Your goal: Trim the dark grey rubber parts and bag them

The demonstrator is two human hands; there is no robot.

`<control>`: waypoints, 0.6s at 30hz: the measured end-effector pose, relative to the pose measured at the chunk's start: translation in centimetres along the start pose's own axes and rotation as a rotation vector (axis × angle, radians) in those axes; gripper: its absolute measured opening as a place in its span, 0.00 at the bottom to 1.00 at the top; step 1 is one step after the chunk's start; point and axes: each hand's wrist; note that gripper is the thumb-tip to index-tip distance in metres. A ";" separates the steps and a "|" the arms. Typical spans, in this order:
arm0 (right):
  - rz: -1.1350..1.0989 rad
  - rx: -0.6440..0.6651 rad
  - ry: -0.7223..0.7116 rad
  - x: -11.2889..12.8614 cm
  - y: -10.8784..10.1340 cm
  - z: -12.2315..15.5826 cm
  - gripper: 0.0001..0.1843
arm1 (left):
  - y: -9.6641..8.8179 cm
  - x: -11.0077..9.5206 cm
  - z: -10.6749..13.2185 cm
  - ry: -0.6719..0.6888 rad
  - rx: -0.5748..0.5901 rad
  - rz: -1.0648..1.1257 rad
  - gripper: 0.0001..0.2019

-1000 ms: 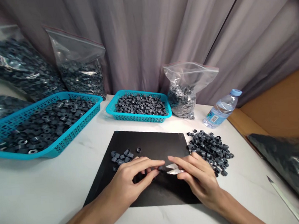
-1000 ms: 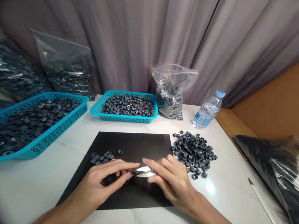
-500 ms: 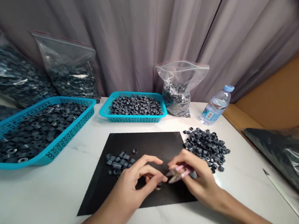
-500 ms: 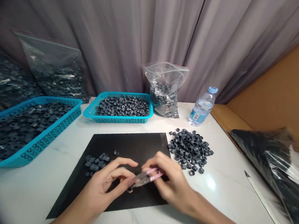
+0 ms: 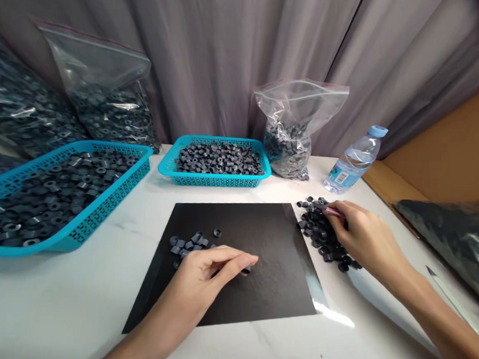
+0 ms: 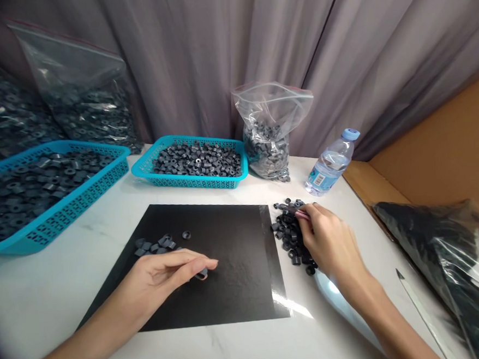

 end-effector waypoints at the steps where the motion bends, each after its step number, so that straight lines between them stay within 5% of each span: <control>1: 0.012 -0.010 0.015 0.1 -0.1 0.0 0.11 | -0.1 0.1 0.0 0.000 0.002 -0.009 0.10; 6: 0.004 -0.099 0.084 0.9 -0.2 0.2 0.11 | -0.3 0.4 -0.1 -0.028 -0.030 -0.185 0.15; 10: -0.295 -0.163 -0.094 3.1 0.7 1.6 0.10 | -0.1 0.4 0.1 0.017 -0.047 -0.311 0.13; 14: -0.753 0.029 -0.316 6.5 1.4 4.1 0.09 | 0.5 0.4 0.4 0.076 -0.035 -0.346 0.14; 18: -1.013 0.189 -0.294 9.3 1.4 5.5 0.09 | 1.4 0.4 0.8 0.156 -0.085 -0.386 0.18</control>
Point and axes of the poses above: each hand's wrist, its own z-axis away from the middle knuckle, its own y-axis out of the palm, x = y × z, and after that the axes turned 9 degrees about x, right-handed
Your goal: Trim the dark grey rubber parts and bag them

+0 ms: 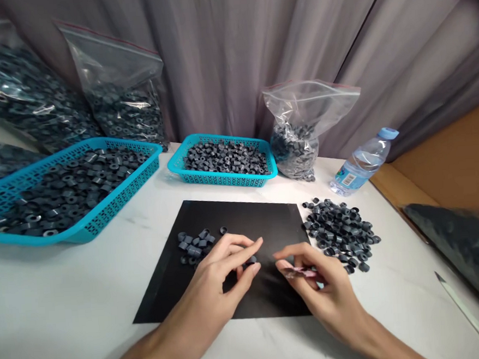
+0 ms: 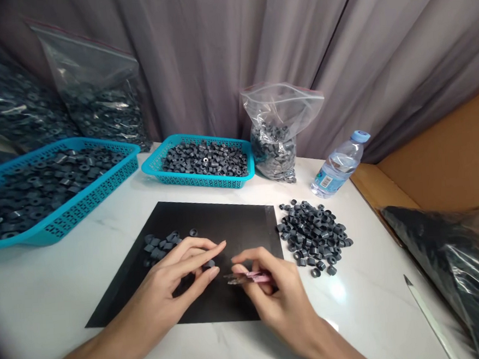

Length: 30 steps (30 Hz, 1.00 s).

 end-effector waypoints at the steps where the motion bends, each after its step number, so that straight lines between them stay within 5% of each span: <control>1: -0.074 0.008 0.037 0.2 0.3 -0.1 0.10 | 0.2 -0.1 0.1 0.017 -0.013 -0.014 0.19; 7: -0.359 0.106 0.199 0.0 0.3 -1.1 0.18 | 0.8 -0.5 0.6 -0.004 0.042 -0.020 0.21; 17: -0.342 -0.002 0.257 -0.5 0.1 -1.2 0.20 | 0.5 -0.2 0.0 -0.119 0.004 0.289 0.15; 23: -0.381 0.070 0.223 -0.7 -0.1 -0.9 0.16 | 0.5 -0.8 0.0 -0.120 -0.004 0.322 0.05; 30: -0.443 0.093 0.220 -0.8 -0.1 -0.7 0.14 | 0.6 -0.5 0.0 -0.152 0.046 0.484 0.06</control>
Point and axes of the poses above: each hand's wrist, its own z-axis away from the middle knuckle, its own y-axis out of the palm, x = y × z, and after that the axes turned 9 degrees about x, right-handed
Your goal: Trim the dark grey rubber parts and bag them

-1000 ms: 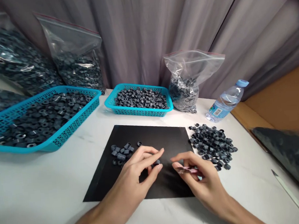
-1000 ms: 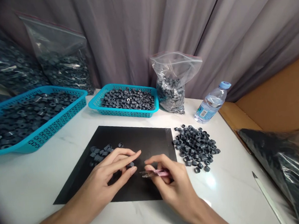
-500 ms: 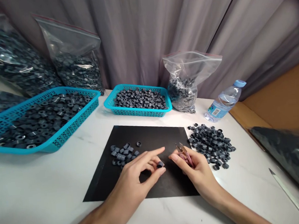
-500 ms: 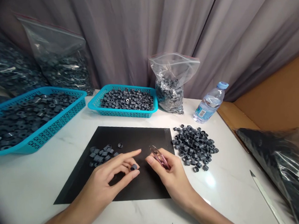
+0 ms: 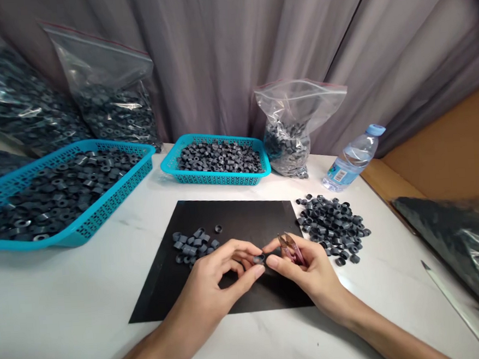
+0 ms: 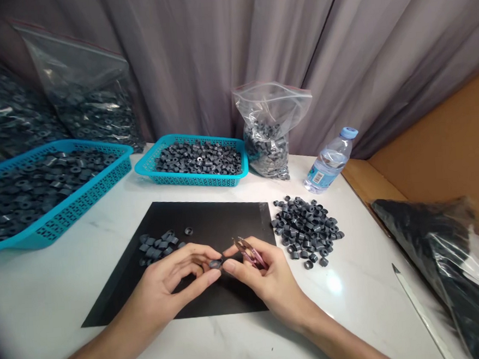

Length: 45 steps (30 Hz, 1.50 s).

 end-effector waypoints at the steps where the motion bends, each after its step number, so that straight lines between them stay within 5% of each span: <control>1: -0.007 -0.009 -0.006 0.0 0.0 0.0 0.14 | 0.0 0.1 -0.1 -0.008 0.005 0.037 0.07; 7: -0.026 -0.028 -0.010 0.2 -0.1 -0.1 0.14 | 0.0 -0.2 -0.4 -0.088 0.048 0.212 0.09; 13: -0.062 -0.001 -0.018 0.6 0.2 -0.2 0.13 | 0.0 -0.3 -0.3 -0.077 0.026 0.166 0.12; 19: -0.061 -0.016 -0.019 0.6 0.6 -0.3 0.12 | -0.4 -0.1 0.2 -0.001 0.020 -0.257 0.17; 25: -0.024 -0.127 -0.023 0.8 0.9 -0.7 0.16 | -6.4 -0.4 -1.4 0.223 -0.288 -0.709 0.08; 29: 0.087 -0.206 -0.068 0.7 0.8 -1.2 0.18 | -10.4 0.5 -2.5 0.146 -0.223 -0.767 0.11; 32: 0.162 -0.252 -0.135 1.1 0.1 -1.9 0.19 | -10.8 1.4 -2.8 0.123 -0.183 -0.755 0.12; 35: 0.319 -0.331 -0.247 3.2 -1.7 -3.2 0.20 | -9.8 1.8 -3.1 0.152 -0.179 -0.785 0.10; 39: 0.588 -0.515 -0.369 9.1 -5.3 -6.0 0.22 | -9.1 1.4 -3.6 0.200 -0.218 -0.803 0.08; 45: 0.849 -0.796 -0.341 17.8 -9.8 -13.2 0.18 | -8.4 -0.3 -2.6 0.204 -0.246 -0.682 0.12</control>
Point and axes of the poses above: each hand's wrist, its own z-axis away from the middle knuckle, its own y-axis out of the palm, x = y × z, and after that the axes turned 9 degrees about x, right-handed
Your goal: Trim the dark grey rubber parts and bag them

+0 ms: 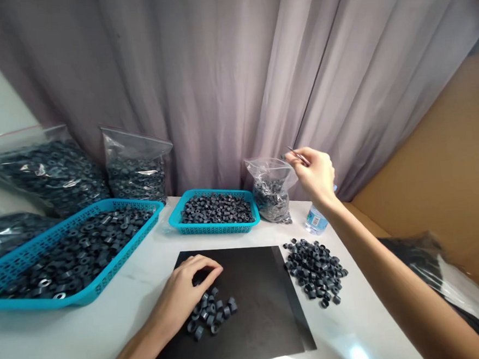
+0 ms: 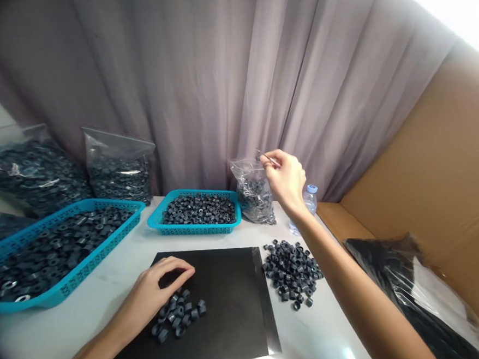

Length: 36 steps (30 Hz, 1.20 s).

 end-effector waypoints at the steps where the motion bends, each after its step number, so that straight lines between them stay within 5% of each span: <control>1: 0.063 -0.005 0.011 0.2 0.5 -1.6 0.16 | -0.1 -0.5 0.3 -0.019 0.004 0.059 0.12; 6: 0.332 0.060 -0.008 0.0 3.4 -5.5 0.11 | 0.1 -2.4 1.6 -0.067 0.076 0.301 0.10; 15: 0.573 0.129 -0.166 -1.8 4.4 -3.4 0.14 | 0.6 -2.8 1.6 -0.235 0.095 0.671 0.12; 27: 0.735 0.080 -0.116 -3.3 2.3 2.8 0.17 | 0.4 -5.2 2.8 -0.250 0.137 0.949 0.13; 36: 0.350 0.130 -0.139 -2.6 -1.3 3.3 0.18 | 0.5 -5.6 2.6 -0.210 0.044 1.006 0.11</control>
Point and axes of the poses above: each hand's wrist, its own z-axis away from the middle knuckle, its own y-axis out of the palm, x = y × z, and after that the axes turned 9 degrees about x, right-handed
